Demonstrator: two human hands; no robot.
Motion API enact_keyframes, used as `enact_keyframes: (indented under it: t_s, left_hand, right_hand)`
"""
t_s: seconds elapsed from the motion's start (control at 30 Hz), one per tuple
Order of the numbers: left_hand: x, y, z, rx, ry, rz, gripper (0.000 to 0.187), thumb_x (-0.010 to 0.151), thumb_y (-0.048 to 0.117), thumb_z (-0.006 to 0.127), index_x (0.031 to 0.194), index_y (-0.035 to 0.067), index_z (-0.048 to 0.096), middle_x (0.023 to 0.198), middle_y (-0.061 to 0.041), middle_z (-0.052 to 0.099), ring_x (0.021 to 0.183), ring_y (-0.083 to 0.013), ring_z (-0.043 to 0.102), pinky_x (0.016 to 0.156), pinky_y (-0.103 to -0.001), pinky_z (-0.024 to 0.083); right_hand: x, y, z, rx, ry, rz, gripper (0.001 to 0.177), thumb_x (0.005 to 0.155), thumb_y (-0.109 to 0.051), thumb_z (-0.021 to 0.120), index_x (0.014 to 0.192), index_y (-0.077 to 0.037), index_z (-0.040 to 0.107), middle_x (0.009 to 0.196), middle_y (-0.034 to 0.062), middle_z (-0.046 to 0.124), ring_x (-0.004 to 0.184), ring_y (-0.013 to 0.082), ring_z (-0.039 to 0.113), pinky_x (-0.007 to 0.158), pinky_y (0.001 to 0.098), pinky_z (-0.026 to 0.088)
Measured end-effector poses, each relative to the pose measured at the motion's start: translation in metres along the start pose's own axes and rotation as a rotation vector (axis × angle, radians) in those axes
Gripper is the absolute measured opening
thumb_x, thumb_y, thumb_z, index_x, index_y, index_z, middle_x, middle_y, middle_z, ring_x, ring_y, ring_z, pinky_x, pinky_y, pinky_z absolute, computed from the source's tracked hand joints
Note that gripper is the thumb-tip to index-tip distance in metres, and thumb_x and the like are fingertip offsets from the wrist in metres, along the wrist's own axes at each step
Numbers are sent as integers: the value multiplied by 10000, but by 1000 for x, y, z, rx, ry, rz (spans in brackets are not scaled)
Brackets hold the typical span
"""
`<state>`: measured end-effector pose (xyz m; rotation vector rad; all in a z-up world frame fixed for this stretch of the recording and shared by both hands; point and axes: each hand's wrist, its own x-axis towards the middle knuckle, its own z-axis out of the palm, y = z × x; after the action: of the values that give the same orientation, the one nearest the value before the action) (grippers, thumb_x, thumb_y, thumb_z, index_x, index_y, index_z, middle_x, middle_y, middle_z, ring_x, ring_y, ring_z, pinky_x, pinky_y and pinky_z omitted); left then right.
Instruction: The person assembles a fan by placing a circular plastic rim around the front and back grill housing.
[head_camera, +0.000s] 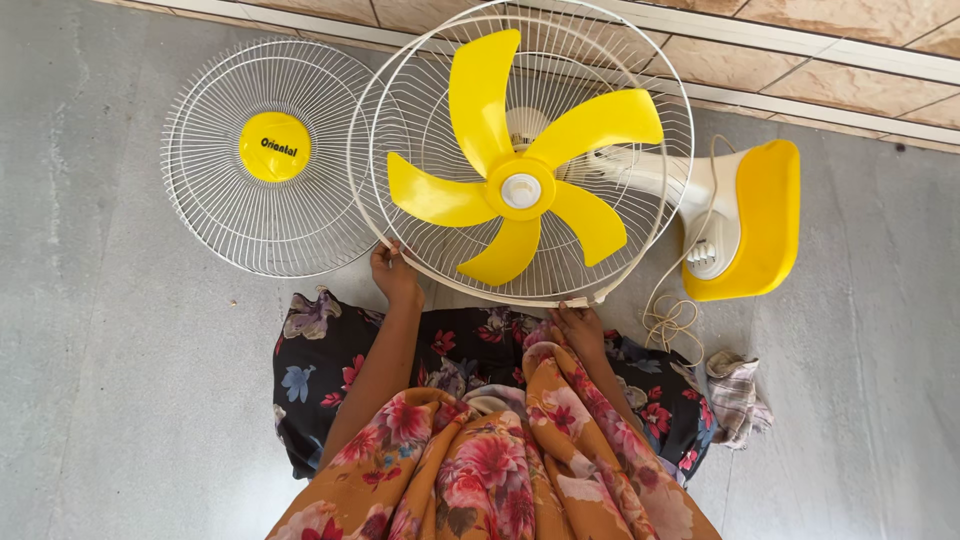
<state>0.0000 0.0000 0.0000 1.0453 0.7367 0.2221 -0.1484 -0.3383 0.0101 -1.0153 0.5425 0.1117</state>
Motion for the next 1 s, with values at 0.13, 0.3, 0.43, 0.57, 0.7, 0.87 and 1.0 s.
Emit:
enact_keyframes:
  t_s: [0.13, 0.3, 0.43, 0.57, 0.7, 0.87, 1.0]
  left_hand:
    - [3, -12, -7, 257, -60, 120, 289, 1024, 67, 608, 1294, -14, 545, 1216, -112, 593, 1013, -175, 606, 899, -309, 532]
    - [-31, -38, -9, 374, -138, -73, 406, 944, 17, 647, 1310, 12, 473, 1203, -105, 581, 962, -141, 599, 802, -285, 520]
    - [-43, -48, -5, 438, -153, -102, 373, 944, 32, 682, 1275, 5, 512, 1168, -111, 592, 914, -169, 627, 740, -303, 543]
    - [-48, -40, -1, 476, -113, -71, 316, 946, 25, 679, 1224, 1, 532, 1134, -107, 612, 919, -170, 669, 751, -315, 587]
    - [-56, -28, 4, 434, -118, -87, 279, 941, 0, 662, 1196, 8, 547, 1123, -99, 618, 920, -185, 685, 777, -314, 604]
    - [-62, -15, 11, 451, -95, -93, 269, 947, -12, 659, 1189, 19, 546, 1147, -94, 600, 942, -174, 670, 788, -311, 618]
    - [-66, -6, 15, 542, -82, -118, 233, 961, 3, 657, 1175, 29, 569, 1142, -89, 591, 943, -178, 658, 779, -321, 599]
  right_hand:
    - [9, 1, 1, -3, 58, 52, 235, 1028, -132, 661, 1174, 43, 606, 1101, 129, 672, 1010, 204, 690, 823, 321, 569]
    - [17, 9, 0, 78, 52, -74, 236, 976, -98, 668, 1175, 5, 594, 1126, 88, 675, 1031, 169, 688, 926, 296, 600]
    - [19, 17, -10, -20, 105, -103, 219, 996, -85, 677, 1177, 7, 594, 1110, 89, 668, 991, 152, 663, 883, 293, 574]
    - [19, 22, -16, -8, 156, -93, 221, 997, -92, 696, 1166, 10, 599, 1096, 90, 665, 954, 153, 655, 865, 298, 577]
    - [18, 21, -16, 7, 169, -94, 258, 969, -127, 695, 1180, -6, 609, 1117, 69, 684, 962, 142, 672, 849, 274, 583]
    - [21, 21, -14, 6, 203, -152, 252, 966, -118, 716, 1153, 19, 616, 1079, 89, 694, 937, 162, 698, 826, 274, 591]
    - [19, 22, -11, -37, 252, -194, 232, 971, -122, 726, 1104, 46, 637, 1010, 94, 713, 880, 157, 703, 783, 263, 588]
